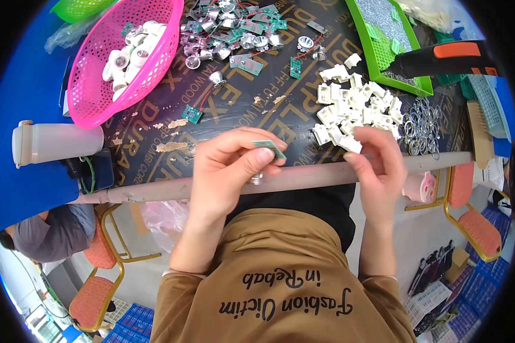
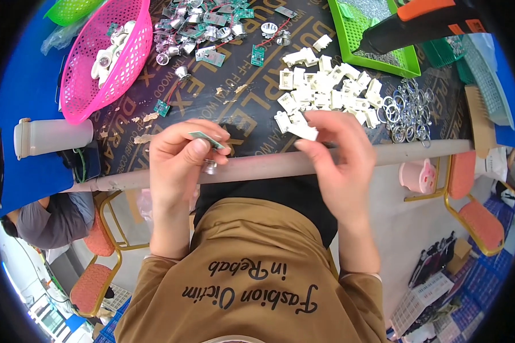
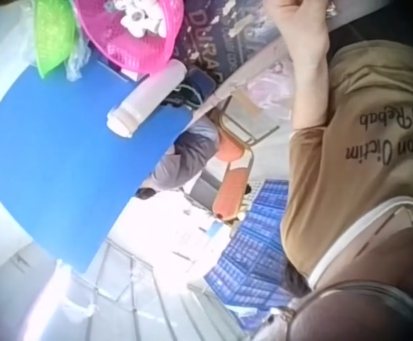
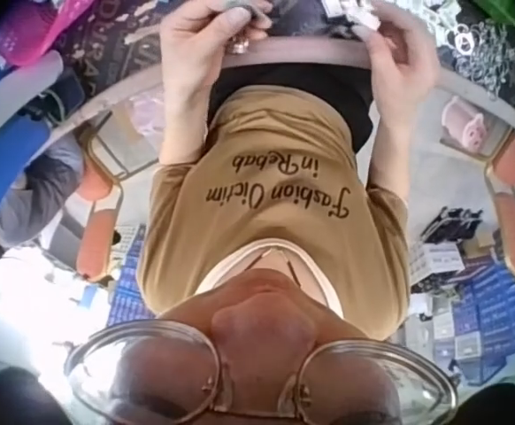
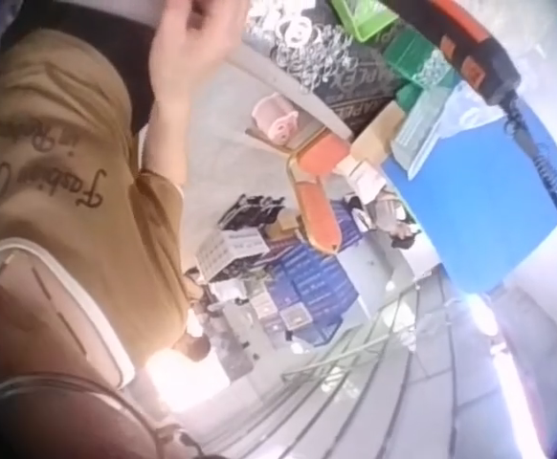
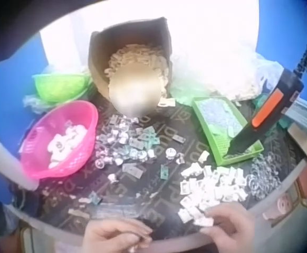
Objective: Assembling small plastic components for toys using a glue gun.
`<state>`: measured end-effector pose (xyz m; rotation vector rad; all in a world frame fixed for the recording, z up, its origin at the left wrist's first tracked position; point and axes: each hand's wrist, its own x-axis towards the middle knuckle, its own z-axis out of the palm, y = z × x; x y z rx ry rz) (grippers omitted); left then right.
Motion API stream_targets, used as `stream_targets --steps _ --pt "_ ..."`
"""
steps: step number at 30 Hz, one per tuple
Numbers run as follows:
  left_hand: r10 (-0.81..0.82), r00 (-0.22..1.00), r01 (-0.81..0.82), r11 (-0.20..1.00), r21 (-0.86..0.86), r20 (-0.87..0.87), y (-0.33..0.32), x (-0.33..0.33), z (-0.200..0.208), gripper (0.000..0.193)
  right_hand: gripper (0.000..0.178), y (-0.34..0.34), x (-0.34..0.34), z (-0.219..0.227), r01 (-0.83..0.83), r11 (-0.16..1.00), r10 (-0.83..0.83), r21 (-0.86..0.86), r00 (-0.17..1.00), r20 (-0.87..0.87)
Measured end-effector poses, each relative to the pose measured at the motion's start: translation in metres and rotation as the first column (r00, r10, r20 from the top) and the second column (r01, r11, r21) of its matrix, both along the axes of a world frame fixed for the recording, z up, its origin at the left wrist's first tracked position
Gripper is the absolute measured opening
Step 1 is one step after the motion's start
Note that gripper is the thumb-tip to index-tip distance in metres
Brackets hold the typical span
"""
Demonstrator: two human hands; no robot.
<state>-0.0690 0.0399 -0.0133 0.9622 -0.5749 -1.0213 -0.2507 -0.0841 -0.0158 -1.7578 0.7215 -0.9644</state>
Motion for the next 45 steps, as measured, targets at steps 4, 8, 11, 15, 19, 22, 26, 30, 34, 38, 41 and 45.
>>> stream_targets --steps 4,8,11,15,19,22,26,30,34,38,41,45 --pt "-0.067 0.989 0.062 0.997 -0.047 -0.131 -0.004 -0.013 0.007 0.013 0.022 0.008 0.024 0.012 -0.137 0.990 0.134 0.020 0.985 0.108" --pt "-0.078 0.964 0.074 0.997 -0.026 -0.255 0.000 -0.015 0.014 0.016 0.021 0.003 0.037 0.009 -0.375 0.907 0.281 0.190 0.877 0.390" --pt "-0.062 0.966 0.053 0.998 -0.042 -0.251 0.001 -0.011 0.012 0.017 0.022 0.002 0.041 0.007 -0.473 0.847 0.319 0.240 0.816 0.482" --pt "-0.087 0.967 0.070 0.994 -0.079 -0.241 0.000 -0.007 0.013 0.017 0.024 0.008 0.047 0.016 -0.467 0.810 0.252 0.355 0.824 0.508" --pt "-0.080 0.997 0.079 0.996 -0.038 -0.024 0.001 -0.011 0.012 0.015 0.026 0.004 0.044 0.012 -0.522 0.796 0.382 0.306 0.825 0.416" --pt "-0.108 0.994 0.108 0.994 -0.001 -0.020 0.000 -0.015 0.013 0.014 0.028 0.005 0.045 0.013 -0.500 0.789 0.376 0.357 0.852 0.364" --pt "-0.064 0.998 0.065 0.998 0.016 -0.024 -0.001 -0.017 0.016 0.013 0.031 0.006 0.043 0.006 -0.495 0.707 0.203 0.505 0.826 0.525" --pt "0.003 0.999 -0.004 1.000 0.022 0.035 -0.002 -0.018 0.014 0.014 0.030 0.010 0.044 0.004 -0.553 0.692 0.238 0.464 0.782 0.576" --pt "0.050 0.998 -0.048 0.998 -0.037 0.034 -0.003 -0.020 0.012 0.014 0.027 0.012 0.041 -0.001 -0.510 0.751 0.268 0.420 0.816 0.512" --pt "0.092 0.994 -0.091 0.996 -0.013 0.051 0.000 -0.022 0.013 0.015 0.029 0.013 0.040 -0.001 -0.487 0.784 0.306 0.385 0.843 0.442" --pt "0.134 0.976 -0.133 0.991 -0.020 0.170 0.001 -0.023 0.013 0.015 0.028 0.015 0.039 0.005 -0.469 0.785 0.303 0.404 0.861 0.409" --pt "0.170 0.937 -0.172 0.985 -0.019 0.305 0.001 -0.022 0.016 0.017 0.027 0.016 0.039 0.009 -0.441 0.808 0.314 0.391 0.884 0.347"
